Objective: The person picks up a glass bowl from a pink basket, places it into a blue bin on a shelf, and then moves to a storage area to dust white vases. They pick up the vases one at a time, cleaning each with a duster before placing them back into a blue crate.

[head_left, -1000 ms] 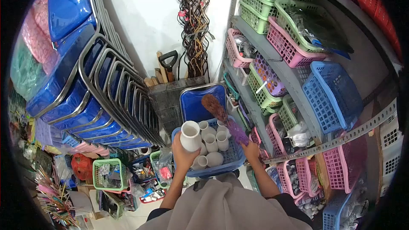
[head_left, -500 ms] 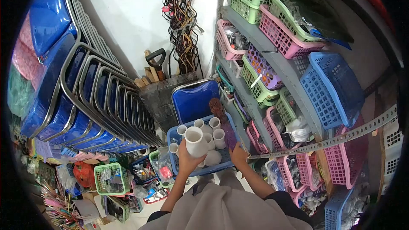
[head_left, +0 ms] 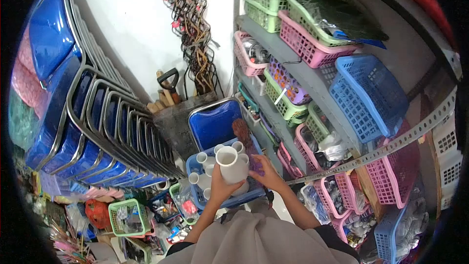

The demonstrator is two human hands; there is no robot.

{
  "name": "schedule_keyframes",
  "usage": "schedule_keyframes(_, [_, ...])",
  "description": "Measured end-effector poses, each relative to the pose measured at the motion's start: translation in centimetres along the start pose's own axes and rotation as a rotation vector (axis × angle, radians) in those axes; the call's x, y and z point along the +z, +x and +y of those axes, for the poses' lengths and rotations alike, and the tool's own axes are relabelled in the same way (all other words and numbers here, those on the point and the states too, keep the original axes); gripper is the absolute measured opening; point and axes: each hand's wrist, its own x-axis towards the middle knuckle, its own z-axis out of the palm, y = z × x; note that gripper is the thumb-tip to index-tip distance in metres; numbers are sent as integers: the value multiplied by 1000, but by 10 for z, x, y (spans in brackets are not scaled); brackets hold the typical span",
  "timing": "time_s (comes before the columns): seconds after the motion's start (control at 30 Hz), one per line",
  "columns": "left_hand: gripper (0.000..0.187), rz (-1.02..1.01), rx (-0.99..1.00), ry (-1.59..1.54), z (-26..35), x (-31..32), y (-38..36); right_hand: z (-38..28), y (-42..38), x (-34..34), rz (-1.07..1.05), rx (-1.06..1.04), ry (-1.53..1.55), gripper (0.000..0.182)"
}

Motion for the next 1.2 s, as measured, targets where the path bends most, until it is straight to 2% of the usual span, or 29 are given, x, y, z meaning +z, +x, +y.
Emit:
schedule_keyframes(0.03, [84,-24,-7,-14,5,4,5,-24,0,-6,-11,-107,47,73])
schedule_keyframes(0.07, [84,-40,10,-19,9,8,12,-43,2,-13,11,-112,40,73])
schedule_keyframes(0.13, [84,-65,171,-3,22,19,30,-75,3,-28,100,-317,-212,80])
schedule_keyframes(0.23, [84,-85,307,23,66,43,61,-104,2,-51,236,-354,-357,81])
schedule_keyframes(0.27, [84,-40,471,133,82,49,73,-114,1,-62,323,-377,-374,80])
schedule_keyframes(0.3, [84,-63,498,117,98,58,86,-124,0,-74,388,-378,-380,78])
schedule_keyframes(0.43, [82,-115,985,94,165,100,139,-159,-7,-135,685,-528,-480,73])
schedule_keyframes(0.5, [90,-129,1150,-116,193,136,165,-173,-13,-168,818,-631,-500,74])
schedule_keyframes(0.57, [98,-274,962,-252,222,169,178,-182,-16,-199,991,-692,-566,76])
schedule_keyframes(0.6, [107,-246,1035,-162,228,187,191,-181,-16,-216,1085,-713,-656,80])
schedule_keyframes(0.7, [86,-427,1068,113,235,233,220,-178,-20,-251,1318,-646,-689,85])
schedule_keyframes(0.73, [65,-376,1116,212,232,245,221,-176,-24,-259,1329,-555,-696,86])
schedule_keyframes(0.77, [65,-381,1130,201,225,256,223,-173,-26,-266,1343,-556,-707,86])
schedule_keyframes(0.83, [53,-467,1121,292,210,275,231,-165,-27,-277,1348,-391,-750,84])
schedule_keyframes(0.87, [47,-411,1142,260,215,274,230,-164,-26,-280,1362,-390,-742,82])
schedule_keyframes(1.0, [44,-445,1114,360,225,263,232,-164,-27,-284,1363,-367,-788,78])
schedule_keyframes(1.2, [37,-437,1124,381,232,220,221,-173,-28,-277,1275,-357,-678,71])
